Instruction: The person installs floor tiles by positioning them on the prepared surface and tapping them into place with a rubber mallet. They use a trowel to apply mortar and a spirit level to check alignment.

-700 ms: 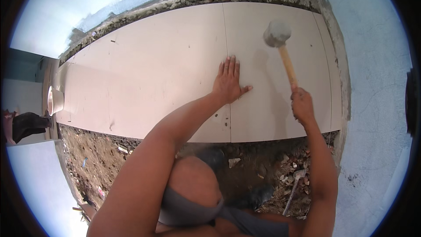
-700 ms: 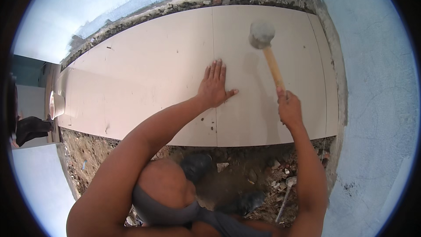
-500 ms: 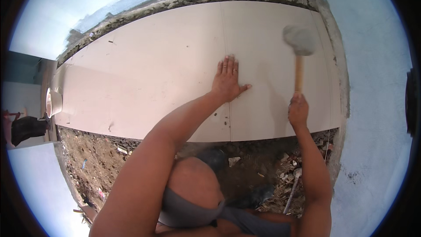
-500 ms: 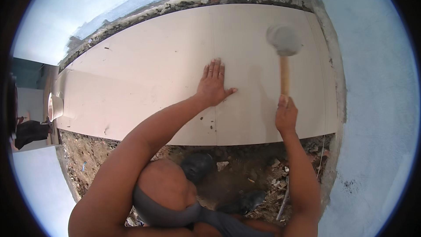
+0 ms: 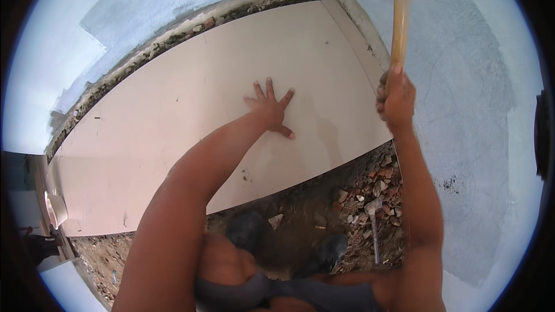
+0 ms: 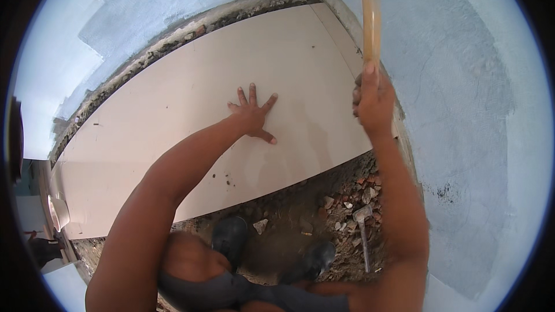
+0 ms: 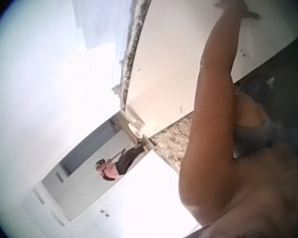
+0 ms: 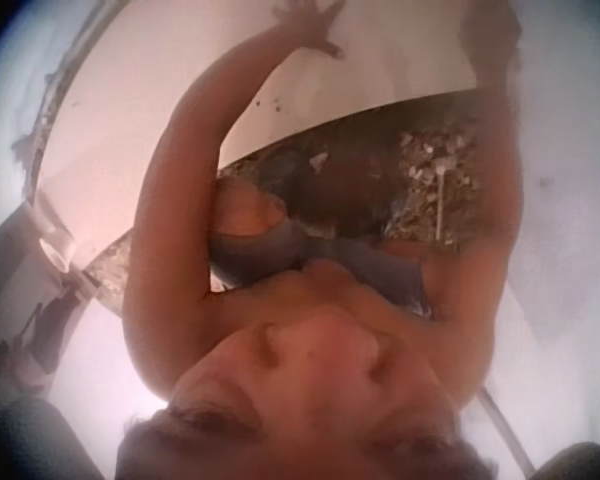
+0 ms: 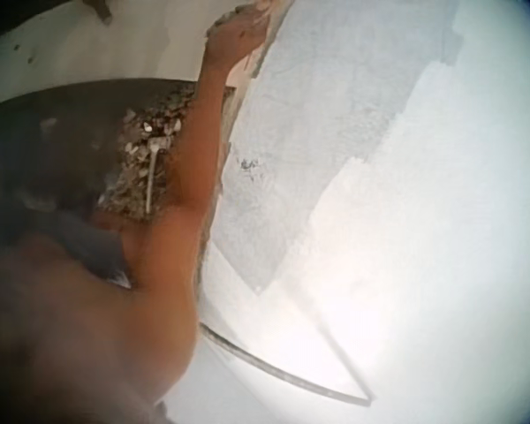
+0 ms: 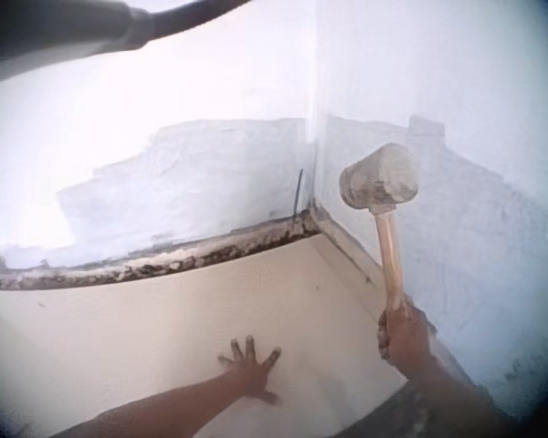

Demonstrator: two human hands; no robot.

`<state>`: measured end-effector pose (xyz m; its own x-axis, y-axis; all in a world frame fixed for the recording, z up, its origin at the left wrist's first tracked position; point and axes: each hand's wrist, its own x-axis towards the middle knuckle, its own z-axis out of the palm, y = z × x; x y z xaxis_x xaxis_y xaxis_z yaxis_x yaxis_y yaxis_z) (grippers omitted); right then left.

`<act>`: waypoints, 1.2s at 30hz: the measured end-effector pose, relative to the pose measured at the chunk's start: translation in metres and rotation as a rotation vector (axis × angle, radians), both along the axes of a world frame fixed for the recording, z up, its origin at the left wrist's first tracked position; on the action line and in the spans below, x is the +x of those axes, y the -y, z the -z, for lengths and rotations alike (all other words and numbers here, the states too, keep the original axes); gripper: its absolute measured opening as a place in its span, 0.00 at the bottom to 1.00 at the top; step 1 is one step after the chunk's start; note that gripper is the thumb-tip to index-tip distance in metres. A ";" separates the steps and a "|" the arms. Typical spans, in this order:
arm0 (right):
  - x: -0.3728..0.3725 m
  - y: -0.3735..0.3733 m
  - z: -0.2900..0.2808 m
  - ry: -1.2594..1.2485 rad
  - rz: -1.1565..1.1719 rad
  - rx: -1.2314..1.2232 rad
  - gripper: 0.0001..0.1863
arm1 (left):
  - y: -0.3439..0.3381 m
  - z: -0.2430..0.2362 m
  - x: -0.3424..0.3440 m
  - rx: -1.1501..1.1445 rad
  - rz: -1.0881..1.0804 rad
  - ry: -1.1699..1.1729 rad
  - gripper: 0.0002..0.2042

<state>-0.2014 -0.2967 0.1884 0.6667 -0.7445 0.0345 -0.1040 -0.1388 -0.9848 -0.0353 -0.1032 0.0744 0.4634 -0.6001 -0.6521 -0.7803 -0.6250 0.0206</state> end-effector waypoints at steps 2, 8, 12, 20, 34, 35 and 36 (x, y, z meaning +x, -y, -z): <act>-0.006 0.010 0.061 0.012 0.043 -0.119 0.25 | 0.015 0.002 -0.003 0.005 -0.006 -0.023 0.69; 0.003 0.042 0.139 -0.623 0.057 -0.073 0.31 | 0.015 0.008 -0.002 -0.030 0.002 -0.005 0.68; 0.021 0.039 0.109 -0.629 0.013 -0.180 0.29 | 0.015 0.017 0.002 -0.219 -0.101 0.055 0.57; -0.017 0.030 0.149 -0.847 -0.179 -0.597 0.23 | 0.046 0.082 0.009 -0.623 -0.347 0.313 0.40; 0.331 0.196 0.220 -0.823 -0.162 -1.096 0.29 | 0.048 0.064 0.023 -0.520 -0.355 0.148 0.43; 0.347 0.206 0.220 -0.839 -0.151 -1.075 0.29 | 0.047 0.063 0.023 -0.518 -0.352 0.139 0.43; 0.368 0.216 0.219 -0.846 -0.143 -1.058 0.29 | 0.047 0.064 0.025 -0.518 -0.355 0.138 0.43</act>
